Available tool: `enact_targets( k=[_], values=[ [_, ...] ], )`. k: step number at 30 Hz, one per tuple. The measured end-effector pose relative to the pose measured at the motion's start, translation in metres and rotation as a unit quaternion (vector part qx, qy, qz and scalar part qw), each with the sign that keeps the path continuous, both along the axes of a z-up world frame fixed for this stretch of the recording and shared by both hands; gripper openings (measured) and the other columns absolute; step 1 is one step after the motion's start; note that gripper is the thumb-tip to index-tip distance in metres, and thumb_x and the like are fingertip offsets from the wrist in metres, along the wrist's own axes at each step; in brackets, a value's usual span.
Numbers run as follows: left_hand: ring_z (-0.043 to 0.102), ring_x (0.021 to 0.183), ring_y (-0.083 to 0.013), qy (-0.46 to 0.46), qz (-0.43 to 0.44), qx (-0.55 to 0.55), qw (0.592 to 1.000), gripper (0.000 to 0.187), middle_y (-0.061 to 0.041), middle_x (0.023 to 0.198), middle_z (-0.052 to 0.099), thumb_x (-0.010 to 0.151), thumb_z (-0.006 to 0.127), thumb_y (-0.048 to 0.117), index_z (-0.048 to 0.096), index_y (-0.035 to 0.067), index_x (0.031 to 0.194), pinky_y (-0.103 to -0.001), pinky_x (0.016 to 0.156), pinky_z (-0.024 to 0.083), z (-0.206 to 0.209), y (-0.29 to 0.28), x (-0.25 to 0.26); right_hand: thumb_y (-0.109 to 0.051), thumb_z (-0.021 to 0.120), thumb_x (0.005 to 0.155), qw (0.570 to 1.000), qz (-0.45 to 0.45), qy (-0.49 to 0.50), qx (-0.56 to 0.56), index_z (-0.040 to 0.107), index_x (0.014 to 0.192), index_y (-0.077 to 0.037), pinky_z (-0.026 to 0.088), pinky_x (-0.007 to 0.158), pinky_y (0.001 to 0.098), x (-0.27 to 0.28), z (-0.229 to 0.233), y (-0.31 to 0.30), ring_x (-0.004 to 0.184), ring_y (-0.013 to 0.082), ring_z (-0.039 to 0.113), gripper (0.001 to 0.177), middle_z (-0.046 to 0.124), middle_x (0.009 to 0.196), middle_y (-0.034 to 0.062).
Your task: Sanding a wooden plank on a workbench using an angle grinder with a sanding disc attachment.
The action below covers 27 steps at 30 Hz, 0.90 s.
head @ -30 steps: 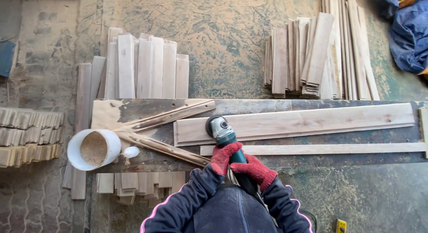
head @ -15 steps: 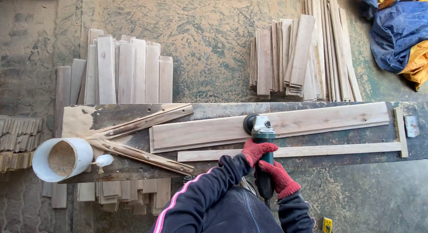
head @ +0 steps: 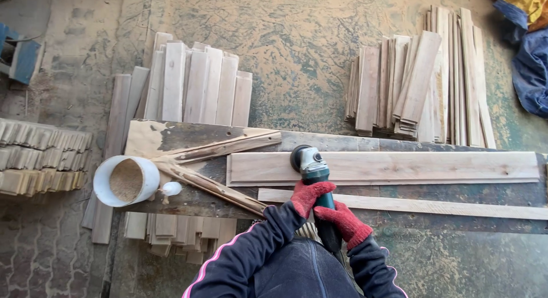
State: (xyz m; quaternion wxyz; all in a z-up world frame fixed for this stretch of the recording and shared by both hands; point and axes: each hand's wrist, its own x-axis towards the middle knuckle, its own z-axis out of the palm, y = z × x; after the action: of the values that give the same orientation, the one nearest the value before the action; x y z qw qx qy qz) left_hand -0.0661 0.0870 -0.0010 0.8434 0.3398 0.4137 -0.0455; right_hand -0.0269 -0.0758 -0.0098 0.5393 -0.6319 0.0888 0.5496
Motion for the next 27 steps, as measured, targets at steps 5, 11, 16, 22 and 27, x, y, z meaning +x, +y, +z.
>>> enact_targets(
  k=[5,11,16,22,27],
  values=[
    [0.068,0.072,-0.0259,-0.021,0.053,-0.035,0.998,0.044,-0.017,0.089,0.072,0.070,0.086,0.007,0.068,-0.004,0.108,-0.037,0.068,0.061,0.014,0.040,-0.046,-0.022,0.084,0.075,0.995,0.088,-0.022,0.040,0.069,0.111,0.002,0.053,0.078,0.0359,-0.019,0.010,0.046,0.081,0.0221,0.064,0.046,0.072,0.092,0.0149],
    [0.073,0.081,-0.0315,0.030,0.080,-0.014,0.996,0.046,-0.020,0.087,0.073,0.066,0.091,0.007,0.071,-0.004,0.106,-0.043,0.076,0.061,0.024,0.044,-0.056,-0.031,0.093,0.063,0.993,0.116,-0.030,0.016,0.070,0.105,-0.004,0.056,0.080,0.0360,-0.031,0.047,0.073,0.085,0.0240,0.067,0.055,0.069,0.089,0.0127],
    [0.076,0.081,-0.0300,0.055,0.052,-0.013,0.997,0.054,-0.016,0.084,0.073,0.059,0.100,0.007,0.075,0.001,0.107,-0.044,0.071,0.063,-0.014,0.003,-0.025,-0.031,0.099,0.062,0.996,0.045,-0.075,-0.012,0.076,0.089,-0.007,0.053,0.069,0.0319,-0.026,0.025,0.029,0.072,0.0226,0.065,0.043,0.066,0.073,0.0087],
    [0.068,0.070,-0.0220,0.020,-0.061,-0.025,0.998,0.043,-0.016,0.090,0.074,0.065,0.089,0.008,0.072,-0.005,0.102,-0.032,0.065,0.060,0.000,-0.051,0.024,-0.016,0.077,0.083,0.997,-0.068,0.015,0.037,0.067,0.110,0.009,0.053,0.070,0.0390,-0.006,-0.007,-0.066,0.075,0.0275,0.065,0.038,0.072,0.088,0.0219],
    [0.072,0.087,-0.0223,0.030,-0.214,0.066,0.974,0.065,-0.013,0.105,0.076,0.057,0.088,0.027,0.073,0.003,0.115,-0.032,0.080,0.062,0.014,-0.085,0.050,-0.017,0.074,0.086,0.985,-0.169,0.030,-0.007,0.068,0.107,0.010,0.053,0.071,0.0467,-0.001,-0.007,-0.108,0.073,0.0360,0.065,0.034,0.071,0.088,0.0272]
  ],
)
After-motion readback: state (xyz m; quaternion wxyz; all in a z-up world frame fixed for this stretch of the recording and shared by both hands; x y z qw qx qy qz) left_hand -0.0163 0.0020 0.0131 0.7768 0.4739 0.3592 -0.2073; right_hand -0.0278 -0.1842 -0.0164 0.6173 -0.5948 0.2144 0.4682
